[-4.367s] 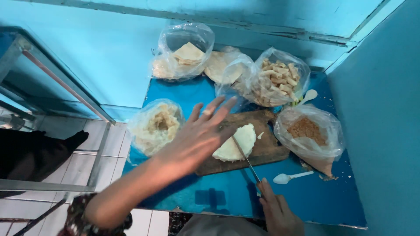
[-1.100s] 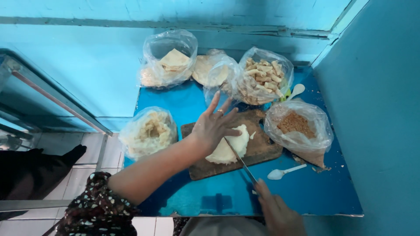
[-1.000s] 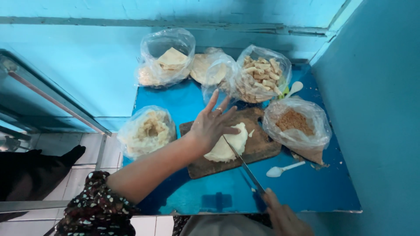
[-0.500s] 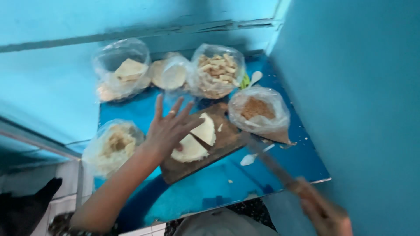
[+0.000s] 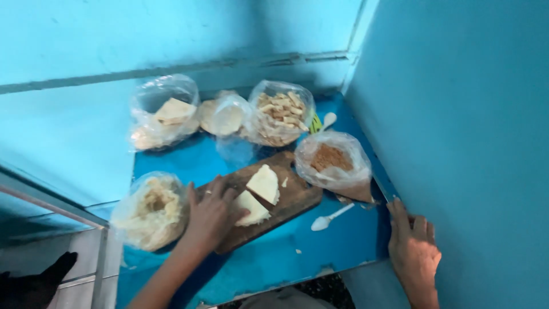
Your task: The person presses and flattens pieces of dough into round discs on a small blue table, stacking the finished discs on a cutting board. They then cut one thick dough disc into smaller pieces with a knife and place the cut pieces into a plastic bag.
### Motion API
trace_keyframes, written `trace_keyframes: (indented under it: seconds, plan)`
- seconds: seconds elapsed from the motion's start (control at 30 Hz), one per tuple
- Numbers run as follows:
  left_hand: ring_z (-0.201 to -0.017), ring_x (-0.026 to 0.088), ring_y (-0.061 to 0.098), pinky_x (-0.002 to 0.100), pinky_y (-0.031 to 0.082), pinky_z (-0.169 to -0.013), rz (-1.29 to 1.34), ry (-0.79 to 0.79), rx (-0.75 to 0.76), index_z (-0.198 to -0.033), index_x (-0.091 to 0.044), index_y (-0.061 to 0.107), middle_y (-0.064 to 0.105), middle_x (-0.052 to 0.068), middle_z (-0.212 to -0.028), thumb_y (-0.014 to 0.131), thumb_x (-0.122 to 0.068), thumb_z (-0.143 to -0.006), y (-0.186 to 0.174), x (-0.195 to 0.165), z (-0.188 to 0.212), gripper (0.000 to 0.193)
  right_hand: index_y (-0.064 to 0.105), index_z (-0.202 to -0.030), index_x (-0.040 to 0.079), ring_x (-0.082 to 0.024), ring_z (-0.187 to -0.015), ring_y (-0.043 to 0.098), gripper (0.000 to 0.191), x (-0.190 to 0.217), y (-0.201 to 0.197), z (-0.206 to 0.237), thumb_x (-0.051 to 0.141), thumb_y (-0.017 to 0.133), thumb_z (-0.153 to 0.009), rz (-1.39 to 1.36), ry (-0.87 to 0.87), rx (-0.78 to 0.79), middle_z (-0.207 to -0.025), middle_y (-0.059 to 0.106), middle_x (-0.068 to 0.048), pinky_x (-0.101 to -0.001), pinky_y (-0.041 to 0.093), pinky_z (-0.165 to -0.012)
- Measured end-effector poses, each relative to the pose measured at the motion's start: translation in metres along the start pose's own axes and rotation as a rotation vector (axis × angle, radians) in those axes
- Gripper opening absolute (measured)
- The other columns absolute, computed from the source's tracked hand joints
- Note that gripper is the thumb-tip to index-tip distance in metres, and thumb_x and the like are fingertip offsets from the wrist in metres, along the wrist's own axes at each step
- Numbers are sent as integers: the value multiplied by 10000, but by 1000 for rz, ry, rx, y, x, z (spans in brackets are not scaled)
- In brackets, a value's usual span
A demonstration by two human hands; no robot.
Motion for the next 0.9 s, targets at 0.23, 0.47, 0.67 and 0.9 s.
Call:
trace_keyframes:
  seconds: [0.23,0.47,0.67,0.9]
  plan:
    - [-1246,356,562,668,373,-999,151,57,-70,-1237,-90,551,584,140,-1295,718,-261,-863,-2,-16,8,443,576,-1471,217,-360,-1092,574,605,22,26,-11,311,666,-879,-97,-171,50,-1172,598,-159,-474,532,-918]
    - [-1066,478,585,506,522,-824,603,25,-162,-1281,-51,510,599,258,-1221,844,-32,-654,-22,0,10,711,673,-1357,193,-322,-1091,644,467,88,-59,-18,271,708,-898,-311,-262,-47,-1184,667,-103,-454,556,-890]
    - [-838,296,673,425,543,-746,791,-204,149,-1308,-47,489,676,178,-911,914,-76,-690,-22,38,12,750,680,-1281,169,-346,-1022,650,407,229,-48,-49,210,730,-880,-579,-824,388,-1111,674,-118,-480,529,-802]
    - [-935,110,695,295,586,-758,1296,-209,60,-1353,-40,555,766,78,-1054,796,24,-775,-22,54,19,629,464,-1526,259,-338,-1117,565,745,347,20,-67,95,702,-840,-290,-1176,698,-1244,582,-87,-486,494,-826]
Point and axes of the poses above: each hand's wrist, its own z-axis away from the middle knuckle, its own y-axis out of the palm, x = y × z, the point moved 9 cm from there along -z, towards the middle knuckle
